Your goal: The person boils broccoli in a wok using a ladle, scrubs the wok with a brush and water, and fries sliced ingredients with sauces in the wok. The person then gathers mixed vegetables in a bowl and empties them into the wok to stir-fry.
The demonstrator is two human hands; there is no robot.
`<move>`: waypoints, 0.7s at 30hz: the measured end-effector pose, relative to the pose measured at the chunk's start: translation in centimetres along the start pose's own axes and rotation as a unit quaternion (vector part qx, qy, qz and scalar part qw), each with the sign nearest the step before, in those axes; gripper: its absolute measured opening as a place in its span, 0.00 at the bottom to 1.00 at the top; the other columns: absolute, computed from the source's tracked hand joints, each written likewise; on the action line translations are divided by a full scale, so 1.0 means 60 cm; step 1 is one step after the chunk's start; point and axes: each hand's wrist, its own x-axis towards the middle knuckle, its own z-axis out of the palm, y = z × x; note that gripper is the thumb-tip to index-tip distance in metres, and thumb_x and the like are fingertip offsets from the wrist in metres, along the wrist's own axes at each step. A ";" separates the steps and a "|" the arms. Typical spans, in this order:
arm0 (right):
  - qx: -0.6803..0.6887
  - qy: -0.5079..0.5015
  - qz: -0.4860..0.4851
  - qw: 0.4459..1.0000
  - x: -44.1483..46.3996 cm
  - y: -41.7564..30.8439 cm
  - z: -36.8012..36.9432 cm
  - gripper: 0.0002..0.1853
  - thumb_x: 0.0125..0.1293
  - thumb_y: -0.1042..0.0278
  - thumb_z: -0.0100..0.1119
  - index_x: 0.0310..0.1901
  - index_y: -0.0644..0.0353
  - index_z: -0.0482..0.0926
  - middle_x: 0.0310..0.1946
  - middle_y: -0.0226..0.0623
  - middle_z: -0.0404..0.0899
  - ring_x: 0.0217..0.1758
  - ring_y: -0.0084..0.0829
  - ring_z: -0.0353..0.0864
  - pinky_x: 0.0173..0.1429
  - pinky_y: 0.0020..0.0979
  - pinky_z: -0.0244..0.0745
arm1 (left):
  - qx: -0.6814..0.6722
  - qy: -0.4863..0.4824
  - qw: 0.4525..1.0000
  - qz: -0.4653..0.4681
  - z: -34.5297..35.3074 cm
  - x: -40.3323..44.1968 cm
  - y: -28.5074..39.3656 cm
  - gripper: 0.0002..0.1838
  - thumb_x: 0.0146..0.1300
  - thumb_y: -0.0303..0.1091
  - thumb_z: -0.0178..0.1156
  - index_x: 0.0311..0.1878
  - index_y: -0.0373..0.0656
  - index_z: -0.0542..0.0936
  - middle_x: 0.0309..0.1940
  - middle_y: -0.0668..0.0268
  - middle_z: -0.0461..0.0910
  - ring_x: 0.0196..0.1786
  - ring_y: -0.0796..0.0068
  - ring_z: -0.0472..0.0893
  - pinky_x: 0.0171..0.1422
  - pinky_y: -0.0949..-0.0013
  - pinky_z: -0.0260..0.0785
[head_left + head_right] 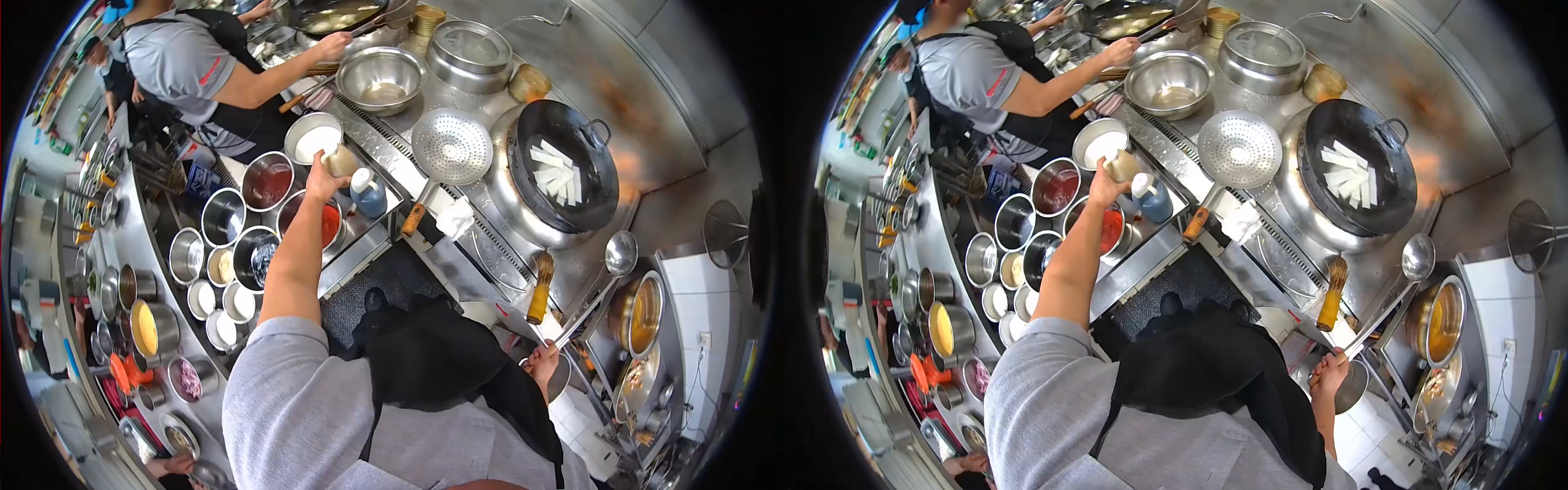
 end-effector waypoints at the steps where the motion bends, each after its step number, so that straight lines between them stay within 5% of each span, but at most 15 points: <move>1: -0.008 0.006 -0.007 1.000 -0.010 0.007 0.009 0.13 0.61 0.74 0.50 0.48 0.53 0.66 0.20 0.30 0.63 0.13 0.22 0.60 0.16 0.26 0.60 | -0.027 0.007 1.000 0.011 0.004 0.001 -0.007 0.55 0.34 0.35 0.80 0.66 0.41 0.57 0.59 0.46 0.71 0.61 0.49 0.73 0.65 0.59 0.65; 10: 0.001 0.033 -0.017 0.999 -0.063 0.031 0.058 0.14 0.60 0.76 0.49 0.47 0.53 0.66 0.20 0.30 0.63 0.12 0.21 0.60 0.14 0.25 0.60 | -0.033 0.054 0.997 0.052 0.030 0.022 0.002 0.48 0.37 0.35 0.73 0.64 0.41 0.60 0.54 0.46 0.73 0.57 0.47 0.74 0.63 0.58 0.67; 13: 0.006 0.032 -0.028 0.999 -0.072 0.019 0.056 0.13 0.61 0.77 0.49 0.47 0.53 0.66 0.19 0.29 0.63 0.12 0.21 0.59 0.14 0.25 0.59 | -0.100 0.051 0.983 0.144 -0.012 0.027 0.060 0.45 0.37 0.33 0.72 0.63 0.41 0.62 0.52 0.49 0.75 0.55 0.53 0.76 0.61 0.58 0.68; 15: 0.013 0.033 -0.039 0.999 -0.056 0.027 0.033 0.13 0.60 0.78 0.49 0.46 0.54 0.66 0.19 0.29 0.63 0.12 0.21 0.59 0.14 0.25 0.59 | -0.203 0.028 0.942 0.265 -0.060 0.052 0.139 0.44 0.37 0.32 0.72 0.61 0.39 0.65 0.50 0.55 0.75 0.54 0.61 0.76 0.61 0.62 0.67; 16: 0.007 0.028 -0.048 0.998 -0.051 0.032 0.021 0.13 0.59 0.78 0.49 0.46 0.54 0.66 0.18 0.29 0.62 0.12 0.21 0.59 0.14 0.24 0.58 | -0.129 0.062 0.938 0.315 -0.095 0.071 0.186 0.43 0.37 0.33 0.72 0.61 0.39 0.65 0.51 0.57 0.74 0.55 0.62 0.75 0.61 0.64 0.67; 21: 0.006 0.011 -0.052 0.999 -0.037 0.025 -0.001 0.15 0.60 0.77 0.51 0.49 0.56 0.67 0.19 0.29 0.64 0.12 0.21 0.61 0.15 0.24 0.59 | -0.401 -0.080 0.847 0.339 -0.159 0.049 0.478 0.45 0.42 0.35 0.74 0.65 0.40 0.62 0.55 0.58 0.72 0.54 0.62 0.76 0.59 0.61 0.69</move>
